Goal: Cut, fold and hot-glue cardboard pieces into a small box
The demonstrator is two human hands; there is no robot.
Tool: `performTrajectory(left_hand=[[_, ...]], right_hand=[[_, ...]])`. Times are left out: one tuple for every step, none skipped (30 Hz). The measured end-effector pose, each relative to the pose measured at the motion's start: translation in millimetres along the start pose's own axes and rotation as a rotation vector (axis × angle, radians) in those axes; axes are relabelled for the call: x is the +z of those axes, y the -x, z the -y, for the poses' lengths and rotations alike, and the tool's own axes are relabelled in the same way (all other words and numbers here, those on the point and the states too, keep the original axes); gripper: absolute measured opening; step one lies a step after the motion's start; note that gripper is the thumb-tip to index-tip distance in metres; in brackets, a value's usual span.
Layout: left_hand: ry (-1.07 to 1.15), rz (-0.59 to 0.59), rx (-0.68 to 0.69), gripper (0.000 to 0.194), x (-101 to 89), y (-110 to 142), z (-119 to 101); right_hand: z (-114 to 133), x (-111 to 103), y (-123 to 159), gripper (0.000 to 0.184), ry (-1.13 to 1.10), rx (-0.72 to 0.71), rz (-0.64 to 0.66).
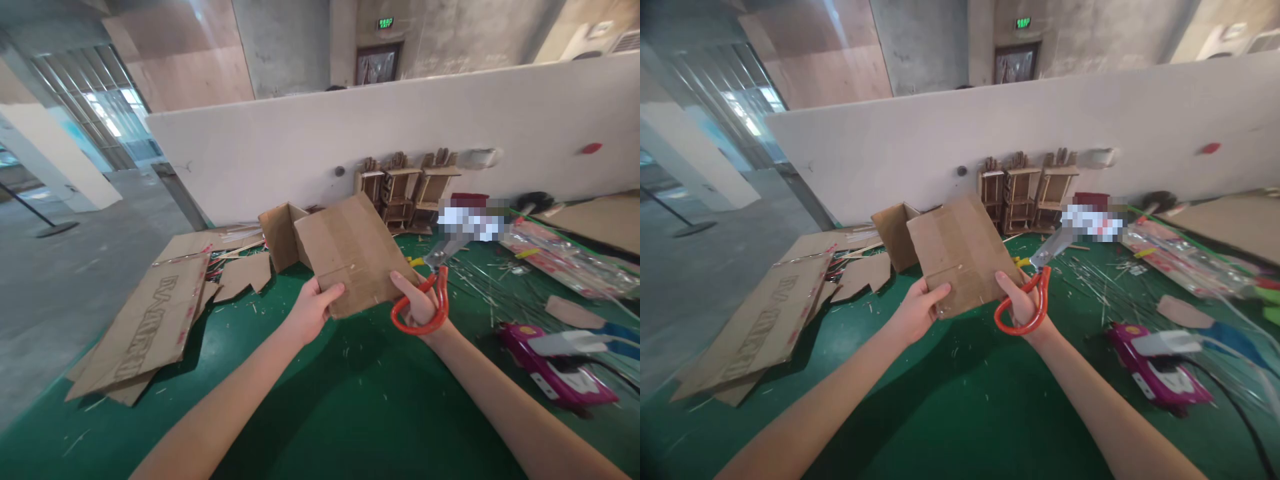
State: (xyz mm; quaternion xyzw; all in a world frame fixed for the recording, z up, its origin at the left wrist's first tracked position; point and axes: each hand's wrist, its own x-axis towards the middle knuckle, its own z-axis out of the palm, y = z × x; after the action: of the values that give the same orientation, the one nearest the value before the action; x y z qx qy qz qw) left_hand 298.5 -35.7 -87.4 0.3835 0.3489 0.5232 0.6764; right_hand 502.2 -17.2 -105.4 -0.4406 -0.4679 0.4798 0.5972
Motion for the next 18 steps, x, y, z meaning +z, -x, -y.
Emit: performTrajectory(left_hand=[[-0.013, -0.027, 0.045, 0.042, 0.6, -3, -4], [-0.028, -0.059, 0.100, 0.041, 0.1, -6, -10], [-0.039, -0.090, 0.162, 0.041, -1.2, -10, -16], [-0.039, -0.120, 0.227, 0.042, -3.3, -13, -22], [-0.023, -0.143, 0.287, 0.043, -5.7, -15, -28], [0.005, -0.154, 0.336, 0.045, -8.2, -17, -33], [0.039, -0.155, 0.372, 0.046, -10.4, -17, -37], [0.071, -0.150, 0.394, 0.046, -12.3, -16, -40], [0.099, -0.145, 0.407, 0.046, -13.5, -16, -42], [0.122, -0.143, 0.413, 0.046, -14.2, -15, -44], [0.143, -0.147, 0.414, 0.046, -14.3, -15, -46], [0.162, -0.153, 0.414, 0.045, -14.0, -15, -49], [0.179, -0.159, 0.412, 0.044, -13.4, -15, -51], [0.194, -0.166, 0.411, 0.043, -12.9, -16, -53], [0.206, -0.178, 0.413, 0.041, -12.4, -17, -56], [0.213, -0.189, 0.419, 0.041, -12.1, -18, -58], [0.213, -0.193, 0.426, 0.041, -12.0, -19, -59], [0.209, -0.192, 0.433, 0.041, -11.9, -19, -59]], right_hand=[[-2, 0, -1, 0.040, 0.028, -0.003, 0.018], [-4, 1, -3, 0.039, 0.052, -0.014, 0.044], [-6, 1, -4, 0.039, 0.072, -0.029, 0.082], [-8, 2, -5, 0.040, 0.088, -0.046, 0.126], [-9, 2, -5, 0.040, 0.105, -0.061, 0.172], [-11, 3, -5, 0.040, 0.133, -0.072, 0.208], [-12, 3, -5, 0.040, 0.183, -0.081, 0.237], [-12, 3, -3, 0.039, 0.252, -0.089, 0.263], [-12, 3, -2, 0.036, 0.329, -0.098, 0.290], [-11, 2, 0, 0.034, 0.404, -0.108, 0.319], [-9, 1, 2, 0.032, 0.471, -0.118, 0.355], [-7, 0, 4, 0.031, 0.530, -0.129, 0.399], [-5, -1, 6, 0.031, 0.579, -0.142, 0.443], [-3, -2, 8, 0.031, 0.625, -0.155, 0.482], [0, -3, 9, 0.032, 0.670, -0.168, 0.517], [2, -3, 10, 0.033, 0.709, -0.180, 0.546], [3, -4, 11, 0.033, 0.737, -0.191, 0.561], [4, -4, 11, 0.034, 0.754, -0.199, 0.569]])
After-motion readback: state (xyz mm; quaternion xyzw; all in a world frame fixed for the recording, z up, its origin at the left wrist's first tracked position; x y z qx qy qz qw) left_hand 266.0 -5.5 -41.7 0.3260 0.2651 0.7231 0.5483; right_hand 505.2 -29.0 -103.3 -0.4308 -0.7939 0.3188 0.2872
